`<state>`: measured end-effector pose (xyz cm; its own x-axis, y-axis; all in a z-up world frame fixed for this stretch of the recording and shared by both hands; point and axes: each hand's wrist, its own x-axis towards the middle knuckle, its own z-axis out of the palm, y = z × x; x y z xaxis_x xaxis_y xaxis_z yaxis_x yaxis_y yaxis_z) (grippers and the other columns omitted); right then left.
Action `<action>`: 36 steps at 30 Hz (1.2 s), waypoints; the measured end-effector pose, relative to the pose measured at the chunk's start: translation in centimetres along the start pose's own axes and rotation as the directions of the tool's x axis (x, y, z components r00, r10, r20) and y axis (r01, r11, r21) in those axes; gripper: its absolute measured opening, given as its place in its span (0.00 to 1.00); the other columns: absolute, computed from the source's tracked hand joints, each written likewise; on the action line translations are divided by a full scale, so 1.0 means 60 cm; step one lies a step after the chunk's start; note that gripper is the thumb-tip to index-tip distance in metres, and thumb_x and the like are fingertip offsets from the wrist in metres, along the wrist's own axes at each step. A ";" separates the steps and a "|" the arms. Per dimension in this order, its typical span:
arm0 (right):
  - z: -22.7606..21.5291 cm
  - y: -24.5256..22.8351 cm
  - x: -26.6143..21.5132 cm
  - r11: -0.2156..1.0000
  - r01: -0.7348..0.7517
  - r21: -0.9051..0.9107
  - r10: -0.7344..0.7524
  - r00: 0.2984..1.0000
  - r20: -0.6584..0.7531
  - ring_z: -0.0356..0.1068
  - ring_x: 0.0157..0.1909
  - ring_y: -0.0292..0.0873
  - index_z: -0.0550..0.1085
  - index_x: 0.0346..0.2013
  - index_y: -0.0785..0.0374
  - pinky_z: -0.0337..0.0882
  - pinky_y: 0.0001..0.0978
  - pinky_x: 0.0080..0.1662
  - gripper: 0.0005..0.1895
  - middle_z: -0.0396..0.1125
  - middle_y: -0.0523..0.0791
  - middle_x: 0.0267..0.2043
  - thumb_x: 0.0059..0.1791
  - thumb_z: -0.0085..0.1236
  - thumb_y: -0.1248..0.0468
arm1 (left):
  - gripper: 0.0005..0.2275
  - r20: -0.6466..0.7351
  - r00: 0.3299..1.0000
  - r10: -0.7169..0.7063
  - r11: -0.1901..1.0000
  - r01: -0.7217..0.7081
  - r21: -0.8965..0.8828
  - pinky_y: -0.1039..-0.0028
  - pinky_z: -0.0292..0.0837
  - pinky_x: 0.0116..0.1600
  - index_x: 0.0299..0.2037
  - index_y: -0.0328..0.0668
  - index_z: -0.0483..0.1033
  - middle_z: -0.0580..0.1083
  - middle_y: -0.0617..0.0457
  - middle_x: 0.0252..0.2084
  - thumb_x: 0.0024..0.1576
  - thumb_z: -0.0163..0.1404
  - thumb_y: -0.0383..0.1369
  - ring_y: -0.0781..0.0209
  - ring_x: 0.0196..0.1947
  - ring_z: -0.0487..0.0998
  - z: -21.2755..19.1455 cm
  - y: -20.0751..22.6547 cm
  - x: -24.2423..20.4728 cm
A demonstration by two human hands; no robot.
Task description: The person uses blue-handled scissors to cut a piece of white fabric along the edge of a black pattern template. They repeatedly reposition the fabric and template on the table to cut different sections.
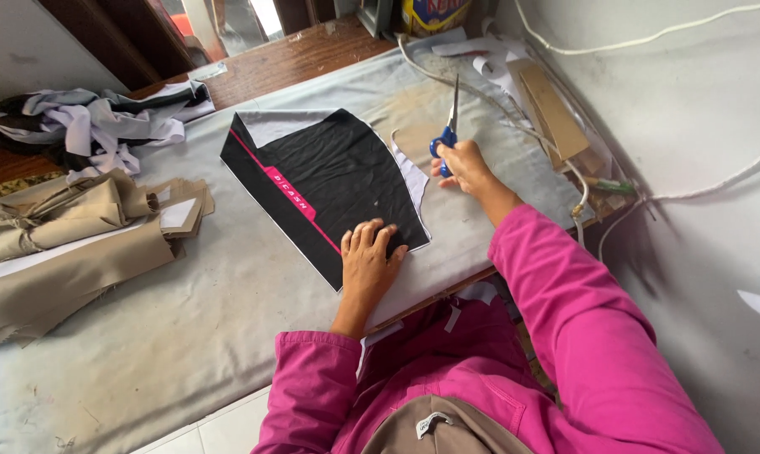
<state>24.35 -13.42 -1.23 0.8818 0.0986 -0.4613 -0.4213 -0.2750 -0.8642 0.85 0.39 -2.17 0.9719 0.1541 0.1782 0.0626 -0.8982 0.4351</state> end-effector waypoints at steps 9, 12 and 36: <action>0.000 0.072 -0.031 0.219 0.553 -0.804 -0.926 0.377 0.007 0.63 0.54 0.56 0.70 0.45 0.62 0.65 0.44 0.53 0.21 0.59 0.55 0.52 0.40 0.62 0.60 | 0.02 -0.419 0.907 0.049 0.963 -0.154 -0.221 0.69 0.69 0.37 0.35 0.53 0.66 0.70 0.57 0.28 0.55 0.47 0.34 0.57 0.29 0.74 0.029 -0.027 -0.056; 0.036 0.104 -0.042 0.244 0.632 -0.735 -0.832 0.526 0.176 0.66 0.43 0.60 0.68 0.43 0.64 0.69 0.52 0.45 0.27 0.62 0.55 0.39 0.33 0.65 0.58 | 0.02 -0.242 0.967 -0.083 0.907 -0.027 -0.420 0.65 0.70 0.37 0.38 0.52 0.63 0.72 0.52 0.31 0.59 0.43 0.34 0.51 0.31 0.76 -0.022 -0.022 -0.141; 0.031 0.136 -0.134 0.055 0.690 -0.722 -0.896 0.352 0.269 0.62 0.54 0.50 0.72 0.45 0.64 0.59 0.47 0.54 0.18 0.66 0.50 0.50 0.43 0.55 0.58 | 0.11 0.266 0.959 0.097 0.961 -0.160 0.226 0.61 0.64 0.28 0.40 0.45 0.65 0.68 0.50 0.34 0.47 0.44 0.27 0.50 0.25 0.71 -0.056 -0.394 -0.650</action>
<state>13.44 -14.66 -4.94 0.6314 0.5383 0.5582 0.7384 -0.6372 -0.2208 -39.28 16.99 -16.45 0.9986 -0.0488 -0.0213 -0.0439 -0.9808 0.1901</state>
